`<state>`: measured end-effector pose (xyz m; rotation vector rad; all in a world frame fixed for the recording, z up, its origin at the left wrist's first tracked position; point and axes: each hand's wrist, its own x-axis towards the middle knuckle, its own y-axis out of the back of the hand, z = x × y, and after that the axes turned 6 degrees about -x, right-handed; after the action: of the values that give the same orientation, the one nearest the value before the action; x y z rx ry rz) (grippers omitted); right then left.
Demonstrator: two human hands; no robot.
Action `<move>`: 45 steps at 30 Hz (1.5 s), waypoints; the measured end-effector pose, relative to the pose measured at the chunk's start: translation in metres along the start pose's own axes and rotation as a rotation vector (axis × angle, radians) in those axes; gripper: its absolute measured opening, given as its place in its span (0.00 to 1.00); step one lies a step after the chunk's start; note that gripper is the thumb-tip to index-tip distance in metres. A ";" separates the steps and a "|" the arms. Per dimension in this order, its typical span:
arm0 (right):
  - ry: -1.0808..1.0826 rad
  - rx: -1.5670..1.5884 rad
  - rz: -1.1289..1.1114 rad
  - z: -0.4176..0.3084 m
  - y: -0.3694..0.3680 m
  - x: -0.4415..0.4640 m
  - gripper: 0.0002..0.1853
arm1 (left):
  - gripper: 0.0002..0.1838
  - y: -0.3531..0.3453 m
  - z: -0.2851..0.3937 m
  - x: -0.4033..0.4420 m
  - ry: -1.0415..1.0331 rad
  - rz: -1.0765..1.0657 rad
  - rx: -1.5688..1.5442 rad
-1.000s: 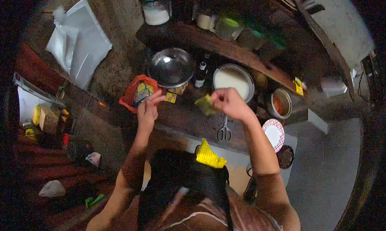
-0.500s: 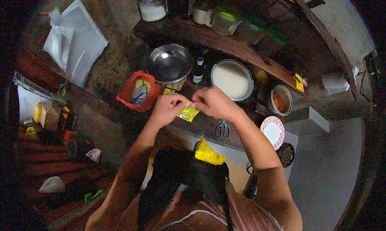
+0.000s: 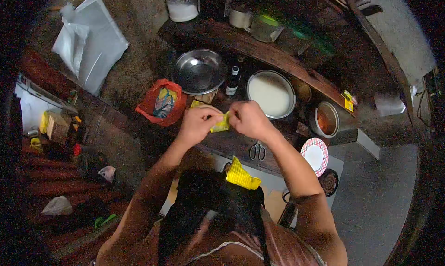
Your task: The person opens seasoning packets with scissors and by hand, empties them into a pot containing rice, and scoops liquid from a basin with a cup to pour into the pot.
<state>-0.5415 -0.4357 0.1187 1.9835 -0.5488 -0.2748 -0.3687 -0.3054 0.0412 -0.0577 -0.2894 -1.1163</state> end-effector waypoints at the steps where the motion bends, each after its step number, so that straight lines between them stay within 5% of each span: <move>1: 0.007 -0.005 -0.001 -0.001 0.002 0.003 0.08 | 0.08 0.002 0.003 0.002 0.017 0.017 0.043; 4: 0.071 0.077 -0.059 -0.009 0.001 0.009 0.09 | 0.08 0.009 0.013 0.004 0.066 0.053 0.140; 7: 0.251 0.047 0.137 -0.018 0.002 0.017 0.10 | 0.09 0.010 0.016 0.002 0.056 -0.035 0.182; 12: 0.166 0.029 -0.121 -0.031 0.013 0.027 0.09 | 0.12 0.018 0.009 -0.008 0.182 -0.014 -0.042; 19: 0.095 0.132 -0.184 -0.030 0.001 0.023 0.06 | 0.11 0.023 -0.008 -0.025 0.145 0.023 -0.202; 21: 0.041 0.244 -0.169 -0.028 -0.003 0.020 0.07 | 0.13 0.022 -0.015 -0.030 0.202 -0.001 -0.533; 28: 0.060 0.044 -0.136 -0.032 0.006 0.012 0.08 | 0.23 0.045 0.008 -0.026 0.463 -0.296 0.007; 30: 0.096 0.550 -0.144 -0.013 0.031 0.002 0.09 | 0.25 0.053 -0.012 -0.033 0.173 0.009 -0.349; 31: 0.033 0.971 -0.096 -0.007 0.049 -0.006 0.07 | 0.23 0.061 -0.015 -0.034 0.216 0.081 -0.332; 32: -0.048 0.810 -0.012 -0.004 0.058 -0.001 0.05 | 0.23 0.062 -0.021 -0.037 0.220 0.081 -0.332; 34: -0.101 0.010 -0.037 0.032 0.031 0.009 0.04 | 0.23 0.062 -0.030 -0.041 0.343 0.141 -0.372; 36: -0.177 0.598 -0.125 0.050 0.006 0.003 0.06 | 0.25 0.054 -0.024 -0.039 0.420 0.100 -0.436; 38: -0.120 0.096 0.006 0.036 -0.012 0.005 0.06 | 0.27 0.037 -0.020 -0.042 0.412 0.064 -0.502; 44: -0.044 0.261 -0.089 0.021 -0.035 0.001 0.06 | 0.44 -0.002 -0.046 -0.037 0.458 -0.105 -0.668; 45: -0.045 0.365 -0.120 0.025 -0.038 0.002 0.06 | 0.36 -0.004 -0.054 -0.039 0.523 -0.157 -0.749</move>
<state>-0.5405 -0.4417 0.0736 2.3737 -0.5382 -0.3104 -0.3771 -0.2828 -0.0206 -0.4041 0.6100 -1.3008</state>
